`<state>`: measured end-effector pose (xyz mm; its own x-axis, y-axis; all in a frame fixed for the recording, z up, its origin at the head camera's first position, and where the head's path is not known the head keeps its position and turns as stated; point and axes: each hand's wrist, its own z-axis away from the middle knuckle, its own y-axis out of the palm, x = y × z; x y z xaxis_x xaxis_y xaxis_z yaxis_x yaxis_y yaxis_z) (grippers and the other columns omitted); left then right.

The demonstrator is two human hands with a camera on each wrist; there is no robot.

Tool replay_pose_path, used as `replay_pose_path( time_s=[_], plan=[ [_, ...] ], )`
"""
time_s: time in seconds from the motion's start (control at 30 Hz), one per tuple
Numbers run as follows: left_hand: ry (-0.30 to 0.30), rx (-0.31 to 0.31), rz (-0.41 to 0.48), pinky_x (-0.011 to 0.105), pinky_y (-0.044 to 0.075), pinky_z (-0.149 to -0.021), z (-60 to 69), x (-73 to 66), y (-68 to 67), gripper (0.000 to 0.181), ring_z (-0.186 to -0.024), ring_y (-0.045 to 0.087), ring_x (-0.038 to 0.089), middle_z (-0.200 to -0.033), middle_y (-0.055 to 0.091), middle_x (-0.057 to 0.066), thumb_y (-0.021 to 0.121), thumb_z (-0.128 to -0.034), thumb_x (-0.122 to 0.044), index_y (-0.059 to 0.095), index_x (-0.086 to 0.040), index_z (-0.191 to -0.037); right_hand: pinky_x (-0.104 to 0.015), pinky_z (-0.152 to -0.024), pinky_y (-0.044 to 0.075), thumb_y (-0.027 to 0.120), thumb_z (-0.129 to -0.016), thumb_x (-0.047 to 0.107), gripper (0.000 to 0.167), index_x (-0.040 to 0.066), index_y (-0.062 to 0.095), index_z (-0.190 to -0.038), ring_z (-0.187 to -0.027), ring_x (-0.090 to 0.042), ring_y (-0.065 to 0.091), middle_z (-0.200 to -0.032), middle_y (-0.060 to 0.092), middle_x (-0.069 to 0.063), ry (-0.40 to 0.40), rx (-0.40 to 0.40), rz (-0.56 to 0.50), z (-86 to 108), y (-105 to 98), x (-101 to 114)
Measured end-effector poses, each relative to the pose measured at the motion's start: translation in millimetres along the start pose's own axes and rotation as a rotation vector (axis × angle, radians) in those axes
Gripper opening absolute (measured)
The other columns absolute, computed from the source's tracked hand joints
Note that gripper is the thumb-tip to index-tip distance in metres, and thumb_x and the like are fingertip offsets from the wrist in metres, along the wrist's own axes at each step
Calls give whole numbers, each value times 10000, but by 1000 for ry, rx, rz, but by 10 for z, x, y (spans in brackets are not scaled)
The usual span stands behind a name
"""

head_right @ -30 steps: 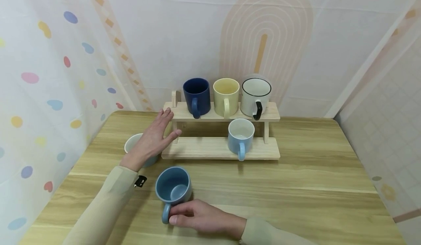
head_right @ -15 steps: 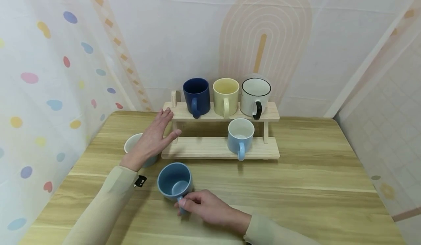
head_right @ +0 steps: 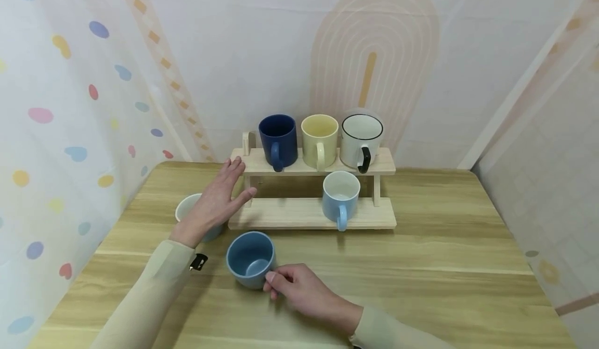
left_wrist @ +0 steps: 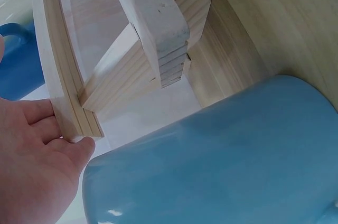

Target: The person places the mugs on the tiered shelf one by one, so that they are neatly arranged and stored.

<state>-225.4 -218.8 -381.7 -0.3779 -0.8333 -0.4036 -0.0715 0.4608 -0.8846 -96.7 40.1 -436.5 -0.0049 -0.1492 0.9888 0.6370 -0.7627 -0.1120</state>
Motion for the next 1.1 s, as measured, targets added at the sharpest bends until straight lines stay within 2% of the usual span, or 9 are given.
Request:
replay_pose_path(
  time_s=[0.23,0.53,0.7,0.87,1.1],
  plan=[
    [8,-4,1,548,191,-1248,-2,4,20,908,-1589,71,339,-1708,176,166,461,-1029,-652,285,23,-1611,-212,-914,442,515,-1105,275,392,-45,724,-1022,-946,-124,614,-834,675,15,3,-77,1,108,-59,62],
    [8,2,19,544,174,-1253,5,15,20,908,-1592,44,321,-1715,155,151,445,-1034,-653,260,17,-1620,-258,-934,473,512,-1105,233,358,-62,706,-1050,-927,-147,630,-852,691,-46,-73,-223,-23,175,-154,204],
    [1,-4,23,538,174,-1255,-3,18,28,905,-1593,52,320,-1714,163,149,437,-1035,-656,268,14,-1619,-347,-994,459,516,-1104,242,339,-31,713,-1065,-1004,-216,627,-899,708,-104,-71,-276,-35,164,-227,330],
    [-2,-2,16,534,178,-1255,2,32,36,906,-1593,53,312,-1714,163,148,433,-1035,-660,272,14,-1618,-406,-1065,429,529,-1099,228,331,-49,709,-1078,-1007,-211,628,-909,706,-178,-85,-348,-68,131,-264,414],
    [8,-11,16,553,186,-1247,-8,36,35,915,-1590,59,340,-1713,160,159,424,-1034,-668,265,18,-1619,-348,-1026,470,559,-1085,193,298,-55,718,-1039,-985,-218,630,-875,704,-127,-104,-465,-89,31,-324,508]
  ],
)
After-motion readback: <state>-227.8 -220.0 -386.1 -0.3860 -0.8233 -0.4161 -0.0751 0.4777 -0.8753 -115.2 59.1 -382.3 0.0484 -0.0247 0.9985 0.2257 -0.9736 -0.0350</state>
